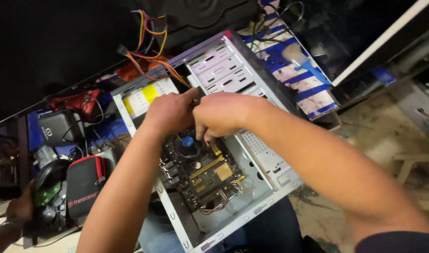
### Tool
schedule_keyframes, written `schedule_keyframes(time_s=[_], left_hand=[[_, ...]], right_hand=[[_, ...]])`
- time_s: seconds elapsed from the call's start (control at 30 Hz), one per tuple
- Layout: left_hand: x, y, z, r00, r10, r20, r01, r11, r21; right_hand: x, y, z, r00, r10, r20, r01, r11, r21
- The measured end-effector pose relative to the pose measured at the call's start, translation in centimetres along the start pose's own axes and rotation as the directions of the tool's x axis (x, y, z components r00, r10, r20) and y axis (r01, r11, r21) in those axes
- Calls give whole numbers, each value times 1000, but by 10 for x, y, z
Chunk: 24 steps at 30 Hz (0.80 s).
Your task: Connecting internal cables and installing a hard drive into a desktop computer case on a workbench.
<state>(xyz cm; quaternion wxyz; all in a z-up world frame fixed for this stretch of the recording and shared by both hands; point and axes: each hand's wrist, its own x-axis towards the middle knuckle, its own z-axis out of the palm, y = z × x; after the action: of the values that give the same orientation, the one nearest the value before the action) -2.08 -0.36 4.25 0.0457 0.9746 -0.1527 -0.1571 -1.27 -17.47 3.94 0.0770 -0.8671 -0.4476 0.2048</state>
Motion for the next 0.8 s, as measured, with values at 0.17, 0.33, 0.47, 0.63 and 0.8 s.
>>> schedule_keyframes(time_s=[0.17,0.33,0.47,0.63,0.8], left_hand=[[-15,7,-11,1000,29,3,-29,999,-45],[-25,11,-25,999,46,27,-43,993,-114],[-23,2,-24,991,115,-66,-129,952,-277],[-17,-9,-13,975,158,-157,-201,926,-320],[-21,-25,-15,963,215,-160,-265,847,-462]], right_hand=[[-5,-11,-8,997,-13,-72,18,998,60],[-24,-6,-28,973,-123,-194,170,953,249],[-25,4,-26,953,-109,-282,207,916,344],[-28,8,-30,958,-141,-252,223,915,337],[-25,17,-29,850,-348,-394,446,875,189]])
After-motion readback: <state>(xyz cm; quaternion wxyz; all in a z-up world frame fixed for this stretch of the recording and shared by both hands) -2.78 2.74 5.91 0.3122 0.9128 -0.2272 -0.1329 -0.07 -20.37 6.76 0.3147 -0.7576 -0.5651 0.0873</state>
